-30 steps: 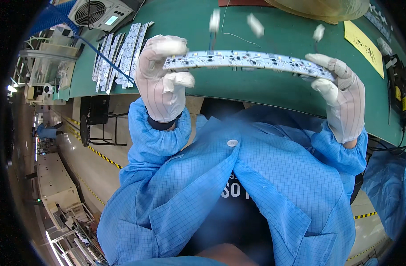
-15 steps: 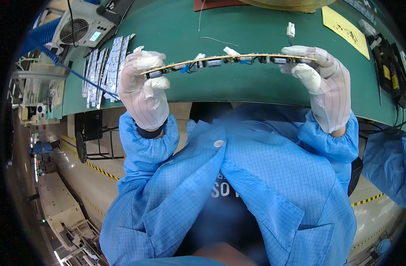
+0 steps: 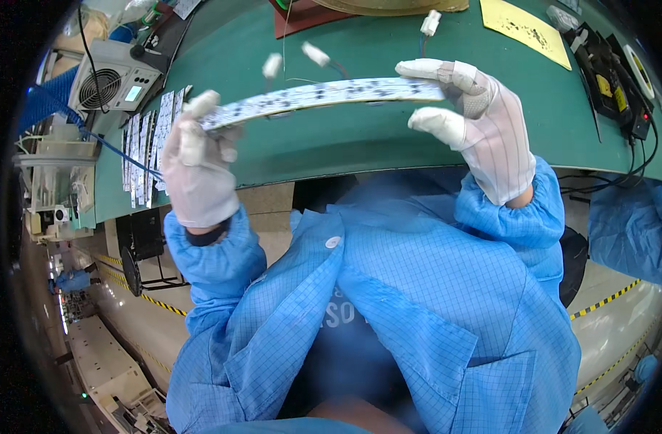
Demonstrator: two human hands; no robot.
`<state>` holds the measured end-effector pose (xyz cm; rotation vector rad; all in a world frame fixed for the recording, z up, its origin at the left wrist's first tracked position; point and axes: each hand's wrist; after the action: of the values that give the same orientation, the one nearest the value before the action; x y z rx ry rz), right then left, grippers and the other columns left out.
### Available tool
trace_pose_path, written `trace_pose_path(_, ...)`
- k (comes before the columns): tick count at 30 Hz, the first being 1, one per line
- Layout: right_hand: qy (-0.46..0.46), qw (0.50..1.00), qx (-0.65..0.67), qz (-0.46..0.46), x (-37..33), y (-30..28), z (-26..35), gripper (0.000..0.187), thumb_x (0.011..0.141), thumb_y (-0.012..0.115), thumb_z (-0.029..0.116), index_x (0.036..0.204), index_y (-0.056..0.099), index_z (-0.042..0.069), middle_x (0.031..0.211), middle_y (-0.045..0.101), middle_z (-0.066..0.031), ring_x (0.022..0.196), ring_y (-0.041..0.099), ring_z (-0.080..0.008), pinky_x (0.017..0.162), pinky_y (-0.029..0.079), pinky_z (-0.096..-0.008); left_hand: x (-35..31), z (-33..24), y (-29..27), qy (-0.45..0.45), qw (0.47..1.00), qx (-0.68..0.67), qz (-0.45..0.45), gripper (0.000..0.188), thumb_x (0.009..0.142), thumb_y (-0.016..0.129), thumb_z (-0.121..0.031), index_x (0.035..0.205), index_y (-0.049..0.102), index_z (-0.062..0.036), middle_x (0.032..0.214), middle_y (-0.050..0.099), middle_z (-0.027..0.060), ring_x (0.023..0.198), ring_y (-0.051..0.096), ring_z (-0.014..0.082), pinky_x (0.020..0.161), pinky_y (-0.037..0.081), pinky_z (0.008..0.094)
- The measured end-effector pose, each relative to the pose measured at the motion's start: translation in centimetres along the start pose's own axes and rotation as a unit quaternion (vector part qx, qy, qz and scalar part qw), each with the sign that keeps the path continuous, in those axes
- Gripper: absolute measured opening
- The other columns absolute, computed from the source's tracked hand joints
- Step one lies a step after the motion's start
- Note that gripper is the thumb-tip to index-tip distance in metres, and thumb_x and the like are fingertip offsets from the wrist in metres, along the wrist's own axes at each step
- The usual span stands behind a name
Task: Soldering electronic components or wires onto LED light strips at an assembly station.
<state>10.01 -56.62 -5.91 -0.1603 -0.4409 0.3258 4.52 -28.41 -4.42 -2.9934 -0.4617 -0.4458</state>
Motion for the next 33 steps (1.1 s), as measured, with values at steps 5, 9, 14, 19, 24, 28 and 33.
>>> trace_pose_path(5, 0.004, 1.0, 0.019, -0.013, -0.2, -0.5, -0.4, 0.042, 0.074, 0.068, 0.014, 0.111, 0.058, -0.003, 0.097, 0.064, -0.013, 0.092, 0.061, -0.0207, 0.083, 0.047, -0.0301, 5.3, -3.2, -5.5, 0.109, 0.975, 0.186, -0.051, 0.027, 0.093, 0.043, -0.009, 0.113, 0.056, 0.005, 0.104, 0.062, 0.0129, 0.082, 0.06, 0.0157, 0.067, 0.051, 0.0236)
trace_pose_path(9, 0.077, 0.996, 0.05, -0.009, 0.2, -0.2, -0.2, 0.036, 0.074, 0.059, 0.006, 0.108, 0.058, -0.005, 0.097, 0.064, -0.0144, 0.092, 0.06, -0.0218, 0.083, 0.047, -0.0304, 9.4, -4.3, -12.8, 0.25, 0.738, 0.626, -0.024, 0.023, 0.084, 0.057, -0.003, 0.106, 0.062, -0.0013, 0.107, 0.064, 0.008, 0.086, 0.063, 0.0164, 0.075, 0.051, 0.0242)
trace_pose_path(14, 0.104, 0.993, 0.059, -0.017, 0.0, -0.7, -1.1, 0.033, 0.075, 0.059, 0.005, 0.106, 0.059, -0.004, 0.098, 0.064, -0.0136, 0.092, 0.06, -0.0203, 0.082, 0.046, -0.0288, 16.2, 4.1, -13.1, 0.086, 0.937, 0.337, 0.021, 0.034, 0.089, 0.056, -0.017, 0.12, 0.055, -0.0039, 0.105, 0.061, 0.0127, 0.098, 0.057, 0.0153, 0.083, 0.05, 0.0283)
trace_pose_path(19, 0.109, 0.993, 0.046, -0.015, 0.0, -0.6, -1.1, 0.032, 0.074, 0.057, 0.005, 0.105, 0.06, -0.004, 0.097, 0.064, -0.0135, 0.09, 0.06, -0.0199, 0.081, 0.047, -0.0286, 13.6, 4.0, -13.4, 0.049, 0.81, 0.578, -0.078, 0.041, 0.078, 0.067, -0.034, 0.108, 0.061, -0.0066, 0.099, 0.065, 0.0152, 0.095, 0.062, 0.0273, 0.083, 0.046, 0.0356)
trace_pose_path(24, 0.094, 0.995, 0.007, -0.019, -0.1, -0.5, -1.4, 0.031, 0.074, 0.058, 0.009, 0.104, 0.061, -0.001, 0.095, 0.064, -0.014, 0.09, 0.061, -0.0224, 0.08, 0.048, -0.0306, 6.5, 5.1, -12.7, 0.009, 0.603, 0.796, -0.046, 0.028, 0.074, 0.069, -0.035, 0.091, 0.064, -0.013, 0.087, 0.065, 0.0119, 0.086, 0.06, 0.0293, 0.074, 0.047, 0.0395)
trace_pose_path(28, 0.099, 0.995, -0.023, -0.007, 0.3, -0.7, -1.6, 0.031, 0.076, 0.057, 0.011, 0.104, 0.061, -0.001, 0.094, 0.064, -0.0132, 0.09, 0.061, -0.0217, 0.081, 0.047, -0.0306, 5.9, 7.1, -15.6, 0.036, 0.653, 0.751, -0.089, 0.025, 0.072, 0.069, -0.032, 0.09, 0.064, -0.0145, 0.085, 0.063, 0.0116, 0.083, 0.059, 0.0302, 0.075, 0.047, 0.0406)
trace_pose_path(33, 0.109, 0.994, -0.004, -0.027, -0.8, -1.1, -2.1, 0.029, 0.077, 0.055, 0.01, 0.103, 0.061, -0.001, 0.094, 0.064, -0.012, 0.091, 0.06, -0.0204, 0.083, 0.046, -0.0305, 6.4, 6.9, -16.8, -0.025, 0.628, 0.765, -0.137, 0.024, 0.073, 0.068, -0.03, 0.09, 0.066, -0.0132, 0.089, 0.064, 0.0135, 0.087, 0.061, 0.03, 0.076, 0.048, 0.04)
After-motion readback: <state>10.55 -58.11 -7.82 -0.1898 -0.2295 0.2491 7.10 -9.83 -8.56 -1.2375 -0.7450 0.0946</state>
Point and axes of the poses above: each hand's wrist, its own x-axis towards the middle knuckle, its own y-axis out of the palm, z = x × y
